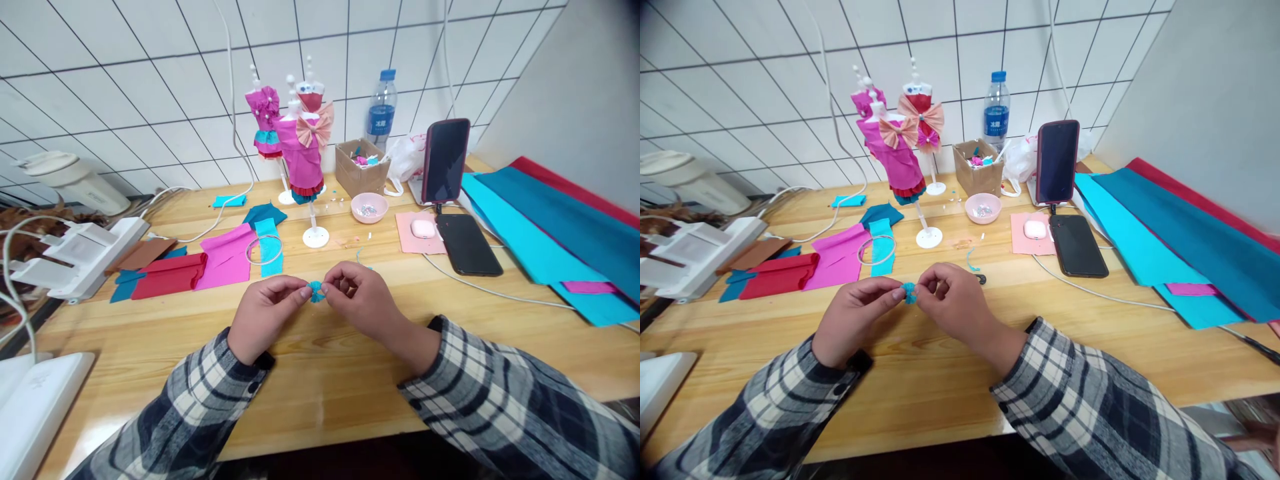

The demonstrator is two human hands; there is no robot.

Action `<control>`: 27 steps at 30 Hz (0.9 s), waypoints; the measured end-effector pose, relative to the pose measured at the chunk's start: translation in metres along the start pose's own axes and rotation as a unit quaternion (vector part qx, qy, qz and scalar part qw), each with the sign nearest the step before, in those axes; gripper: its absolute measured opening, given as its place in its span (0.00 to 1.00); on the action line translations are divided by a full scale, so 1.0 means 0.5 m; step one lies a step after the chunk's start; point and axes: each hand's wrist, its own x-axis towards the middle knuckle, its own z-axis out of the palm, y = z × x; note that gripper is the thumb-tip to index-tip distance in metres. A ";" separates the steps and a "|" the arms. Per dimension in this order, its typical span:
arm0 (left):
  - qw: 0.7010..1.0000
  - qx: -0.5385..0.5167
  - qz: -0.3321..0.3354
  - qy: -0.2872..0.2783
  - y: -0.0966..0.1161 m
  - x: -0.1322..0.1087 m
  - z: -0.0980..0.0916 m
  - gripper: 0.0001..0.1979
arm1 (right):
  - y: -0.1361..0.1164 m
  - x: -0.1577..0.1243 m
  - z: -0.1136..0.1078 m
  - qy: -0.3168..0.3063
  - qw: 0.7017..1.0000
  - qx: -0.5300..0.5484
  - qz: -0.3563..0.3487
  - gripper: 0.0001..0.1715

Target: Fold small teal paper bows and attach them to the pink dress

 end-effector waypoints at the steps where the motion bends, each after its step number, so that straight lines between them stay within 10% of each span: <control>1: 1.000 -0.008 0.001 0.007 -0.001 0.000 -0.001 0.09 | 0.000 0.000 0.000 -0.004 1.000 0.011 0.012 0.04; 15: 0.997 -0.053 -0.021 0.061 -0.013 -0.005 0.003 0.08 | 0.014 0.008 0.004 -0.061 0.980 0.154 0.107 0.13; 23: 0.988 -0.130 -0.068 -0.052 -0.007 -0.001 0.001 0.15 | 0.008 0.007 0.005 -0.024 0.987 0.138 0.084 0.10; 27: 0.993 -0.091 -0.069 -0.003 -0.007 -0.001 0.003 0.12 | 0.008 0.007 0.006 -0.022 0.991 0.116 0.071 0.09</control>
